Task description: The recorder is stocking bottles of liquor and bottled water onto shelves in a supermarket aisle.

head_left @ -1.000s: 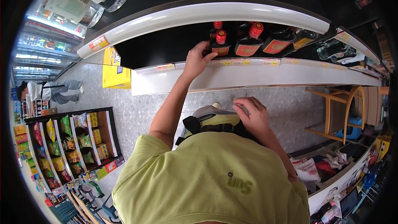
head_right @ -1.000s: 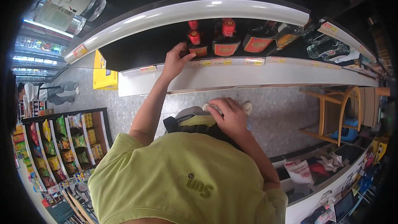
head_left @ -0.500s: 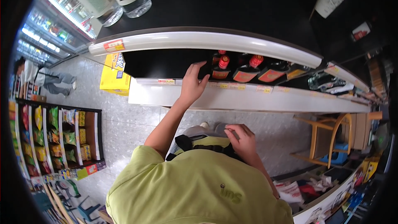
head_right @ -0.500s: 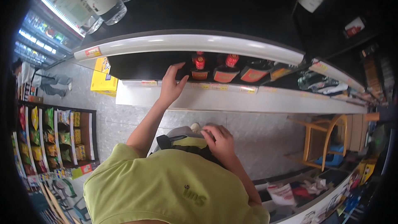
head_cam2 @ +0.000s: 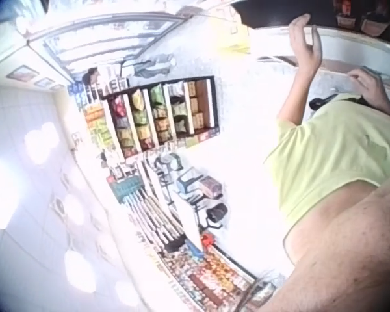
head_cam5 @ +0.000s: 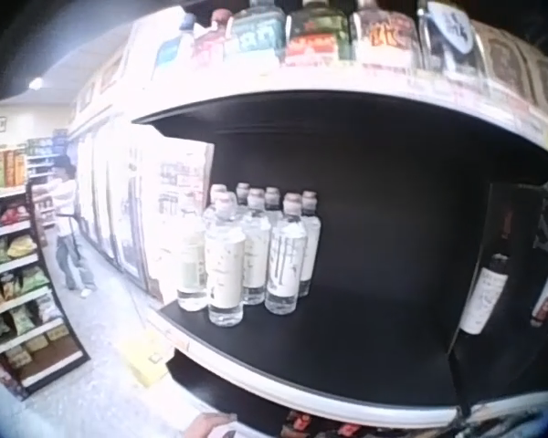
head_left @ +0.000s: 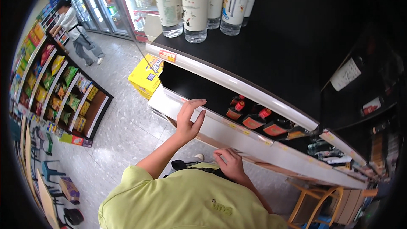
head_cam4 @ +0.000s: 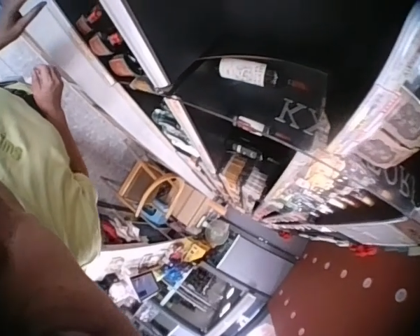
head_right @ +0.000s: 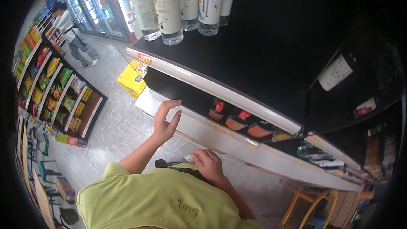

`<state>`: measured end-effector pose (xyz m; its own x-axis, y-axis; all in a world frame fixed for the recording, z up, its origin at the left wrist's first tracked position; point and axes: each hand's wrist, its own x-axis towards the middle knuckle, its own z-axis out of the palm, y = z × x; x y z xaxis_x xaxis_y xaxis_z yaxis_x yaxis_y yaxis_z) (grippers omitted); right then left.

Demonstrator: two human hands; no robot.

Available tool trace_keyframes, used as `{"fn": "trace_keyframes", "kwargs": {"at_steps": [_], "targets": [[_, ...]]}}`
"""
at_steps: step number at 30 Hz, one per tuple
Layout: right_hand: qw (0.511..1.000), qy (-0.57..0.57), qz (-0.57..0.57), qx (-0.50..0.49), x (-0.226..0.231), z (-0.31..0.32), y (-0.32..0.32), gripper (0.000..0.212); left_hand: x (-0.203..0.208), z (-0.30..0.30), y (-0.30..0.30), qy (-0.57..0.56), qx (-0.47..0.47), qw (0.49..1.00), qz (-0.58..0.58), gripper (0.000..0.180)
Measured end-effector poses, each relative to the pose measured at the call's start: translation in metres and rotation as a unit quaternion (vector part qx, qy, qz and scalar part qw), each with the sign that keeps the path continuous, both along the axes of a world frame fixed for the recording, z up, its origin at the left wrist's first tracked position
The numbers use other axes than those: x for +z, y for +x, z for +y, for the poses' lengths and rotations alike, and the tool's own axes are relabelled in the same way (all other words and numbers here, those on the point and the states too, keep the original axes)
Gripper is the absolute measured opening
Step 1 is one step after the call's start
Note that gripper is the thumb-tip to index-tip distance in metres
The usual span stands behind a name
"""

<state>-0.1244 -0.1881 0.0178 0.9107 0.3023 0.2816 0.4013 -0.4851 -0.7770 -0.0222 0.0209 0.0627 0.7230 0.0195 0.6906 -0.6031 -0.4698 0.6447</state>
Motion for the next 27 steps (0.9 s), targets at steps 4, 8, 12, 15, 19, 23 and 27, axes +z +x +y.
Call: {"fn": "trace_keyframes", "kwargs": {"at_steps": [4,8,12,15,19,23,27], "targets": [[0.999,0.014,0.019,0.039,0.007,-0.008,0.001,0.012,0.020,-0.015,-0.010,-0.017,0.018,1.000,-0.018,0.035],[0.996,0.049,0.051,0.049,0.013,-0.017,0.002,0.012,0.032,-0.034,-0.022,-0.025,-0.011,1.000,-0.016,0.035],[0.991,0.090,0.092,0.030,0.022,-0.024,0.000,0.012,0.043,-0.040,-0.027,-0.010,-0.015,0.999,-0.034,0.034],[0.988,0.107,0.112,0.014,0.033,-0.029,-0.001,0.013,0.050,-0.036,-0.025,-0.005,-0.016,0.999,-0.036,0.035],[0.989,0.122,0.089,-0.001,0.055,-0.031,0.002,0.012,0.050,-0.030,-0.024,-0.006,-0.012,0.999,-0.040,0.035],[0.992,0.122,0.012,-0.012,0.090,-0.025,0.016,0.011,0.045,-0.021,-0.024,-0.013,-0.036,0.999,-0.030,0.036],[0.981,0.107,-0.164,-0.015,0.134,0.000,0.047,0.017,0.046,0.004,-0.020,0.007,-0.060,0.997,-0.038,0.036]]}}
